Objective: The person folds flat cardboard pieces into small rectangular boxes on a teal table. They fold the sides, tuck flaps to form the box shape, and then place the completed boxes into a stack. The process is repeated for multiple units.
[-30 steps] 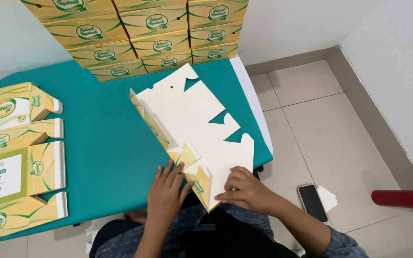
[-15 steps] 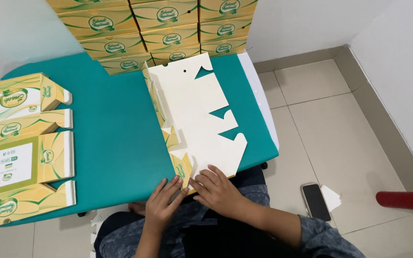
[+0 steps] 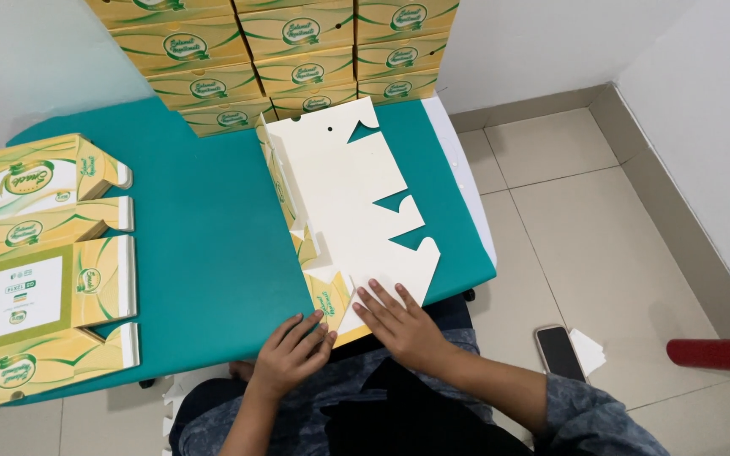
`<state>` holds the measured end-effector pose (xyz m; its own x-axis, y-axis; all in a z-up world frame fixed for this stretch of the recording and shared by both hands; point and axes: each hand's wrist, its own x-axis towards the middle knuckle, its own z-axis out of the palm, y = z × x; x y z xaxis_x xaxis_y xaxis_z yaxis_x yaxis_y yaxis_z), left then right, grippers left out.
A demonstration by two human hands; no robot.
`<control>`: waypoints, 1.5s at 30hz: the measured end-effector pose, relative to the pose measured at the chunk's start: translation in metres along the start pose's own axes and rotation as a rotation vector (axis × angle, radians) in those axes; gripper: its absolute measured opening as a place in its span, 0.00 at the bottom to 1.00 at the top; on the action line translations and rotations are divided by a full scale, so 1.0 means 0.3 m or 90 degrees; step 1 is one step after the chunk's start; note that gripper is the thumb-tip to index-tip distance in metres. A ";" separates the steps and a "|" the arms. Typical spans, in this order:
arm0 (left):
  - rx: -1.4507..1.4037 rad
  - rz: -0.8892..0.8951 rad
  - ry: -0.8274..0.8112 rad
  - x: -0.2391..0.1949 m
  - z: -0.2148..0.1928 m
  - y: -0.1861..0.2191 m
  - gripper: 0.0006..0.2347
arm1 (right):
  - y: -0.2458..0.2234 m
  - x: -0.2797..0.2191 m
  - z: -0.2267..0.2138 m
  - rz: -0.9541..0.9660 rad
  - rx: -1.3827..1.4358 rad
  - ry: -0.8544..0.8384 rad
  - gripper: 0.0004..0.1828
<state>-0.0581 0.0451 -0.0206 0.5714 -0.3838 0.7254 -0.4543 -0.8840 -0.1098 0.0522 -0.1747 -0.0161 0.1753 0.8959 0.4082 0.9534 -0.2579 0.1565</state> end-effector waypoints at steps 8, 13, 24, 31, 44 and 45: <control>-0.040 -0.041 0.006 -0.008 0.006 0.003 0.04 | 0.149 -0.088 -0.034 -0.048 0.028 -0.024 0.23; -0.186 -0.128 -0.058 -0.024 -0.103 -0.021 0.08 | 0.260 -0.102 -0.117 -0.069 0.177 -0.079 0.30; 0.171 -0.540 -0.231 0.018 -0.090 -0.301 0.11 | -0.011 0.214 0.054 -0.069 0.251 0.185 0.10; -0.124 -0.810 -0.045 0.091 -0.088 -0.292 0.14 | -0.025 0.491 0.150 0.079 0.348 0.038 0.11; 0.026 -0.747 -0.037 0.021 -0.026 -0.244 0.08 | 0.024 0.632 0.268 0.151 0.283 -0.066 0.21; 0.026 -0.748 -0.037 0.015 -0.018 -0.243 0.08 | 0.015 0.627 0.261 0.151 0.283 -0.067 0.21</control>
<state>-0.0261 0.1094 -0.0055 0.6553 0.6623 0.3633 0.3939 -0.7100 0.5838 0.1087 0.0210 -0.0090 0.4008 0.8690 0.2901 0.8930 -0.2998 -0.3356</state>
